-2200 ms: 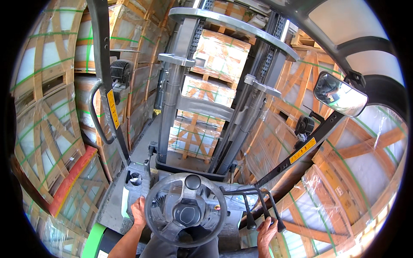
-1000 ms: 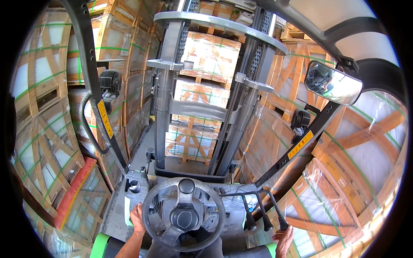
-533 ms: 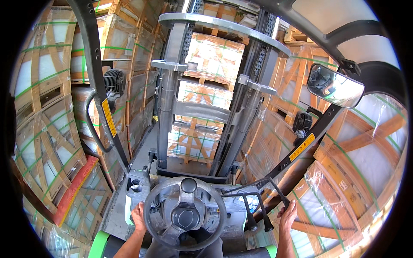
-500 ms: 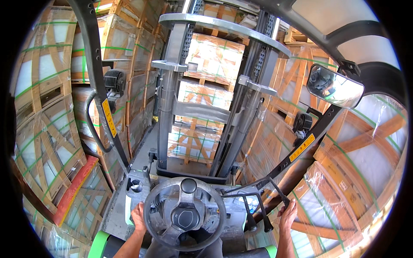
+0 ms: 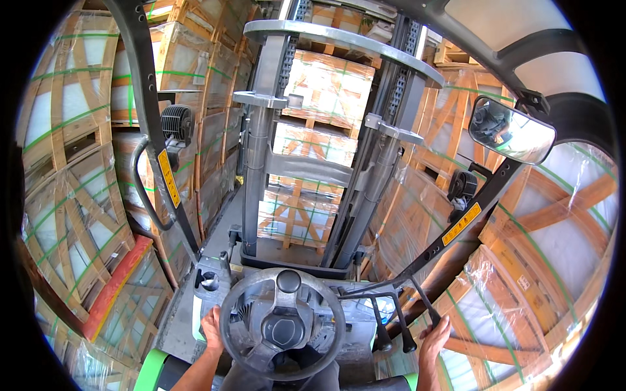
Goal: The person operates a forklift to lift a pallet of shrink-wrapped goods and place it into a storage rack. The operator drives the forklift, raises the forks, and carefully positions the load onto a high shelf before reversing out.
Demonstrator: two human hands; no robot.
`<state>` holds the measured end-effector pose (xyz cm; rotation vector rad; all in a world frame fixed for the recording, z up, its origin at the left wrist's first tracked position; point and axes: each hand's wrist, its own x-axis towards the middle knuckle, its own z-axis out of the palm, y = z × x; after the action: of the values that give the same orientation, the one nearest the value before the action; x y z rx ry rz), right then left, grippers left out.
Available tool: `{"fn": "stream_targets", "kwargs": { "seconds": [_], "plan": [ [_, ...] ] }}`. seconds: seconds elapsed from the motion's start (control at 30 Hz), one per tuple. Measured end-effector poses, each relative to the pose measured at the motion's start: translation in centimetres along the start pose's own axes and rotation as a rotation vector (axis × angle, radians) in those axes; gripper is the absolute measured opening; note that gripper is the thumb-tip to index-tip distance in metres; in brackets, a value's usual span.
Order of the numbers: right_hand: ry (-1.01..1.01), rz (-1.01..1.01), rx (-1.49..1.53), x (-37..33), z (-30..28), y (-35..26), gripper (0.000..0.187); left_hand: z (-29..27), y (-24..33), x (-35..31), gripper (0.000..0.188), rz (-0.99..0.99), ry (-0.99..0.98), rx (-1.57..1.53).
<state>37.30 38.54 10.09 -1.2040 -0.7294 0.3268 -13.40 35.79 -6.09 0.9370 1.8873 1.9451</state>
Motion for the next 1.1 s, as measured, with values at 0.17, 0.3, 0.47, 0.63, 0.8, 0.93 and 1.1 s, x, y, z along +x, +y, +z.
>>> {"fn": "stream_targets", "kwargs": {
  "seconds": [0.17, 0.3, 0.47, 0.63, 0.8, 0.93, 1.1],
  "plan": [
    [-0.051, -0.025, 0.002, 3.9, 1.8, -0.2, 0.049, 0.1, 1.0, -0.1, 0.044, -0.019, -0.013, -0.024],
    [-0.007, 0.011, 0.020, 2.1, -1.1, 2.3, 0.047, 0.3, 0.1, -0.1, 0.043, -0.035, 0.003, -0.032],
    [0.006, 0.014, 0.007, -0.9, -4.2, 4.3, 0.042, 0.1, 0.5, -0.1, 0.043, -0.031, 0.010, -0.009],
    [-0.004, -0.007, -0.034, 0.9, -0.6, 0.9, 0.044, 0.2, 0.3, 0.0, 0.043, -0.031, -0.005, -0.013],
    [-0.048, 0.004, -0.016, 3.0, 1.6, -0.5, 0.046, 0.0, 0.8, -0.1, 0.044, -0.049, -0.023, -0.009],
    [0.039, 0.012, 0.031, 0.7, -1.3, 2.0, 0.047, 0.2, 0.4, 0.0, 0.044, -0.043, 0.000, -0.025],
    [0.007, 0.015, -0.012, -1.2, -5.0, 5.2, 0.047, 0.3, -0.4, 0.1, 0.044, -0.037, -0.006, 0.009]
  ]
}}
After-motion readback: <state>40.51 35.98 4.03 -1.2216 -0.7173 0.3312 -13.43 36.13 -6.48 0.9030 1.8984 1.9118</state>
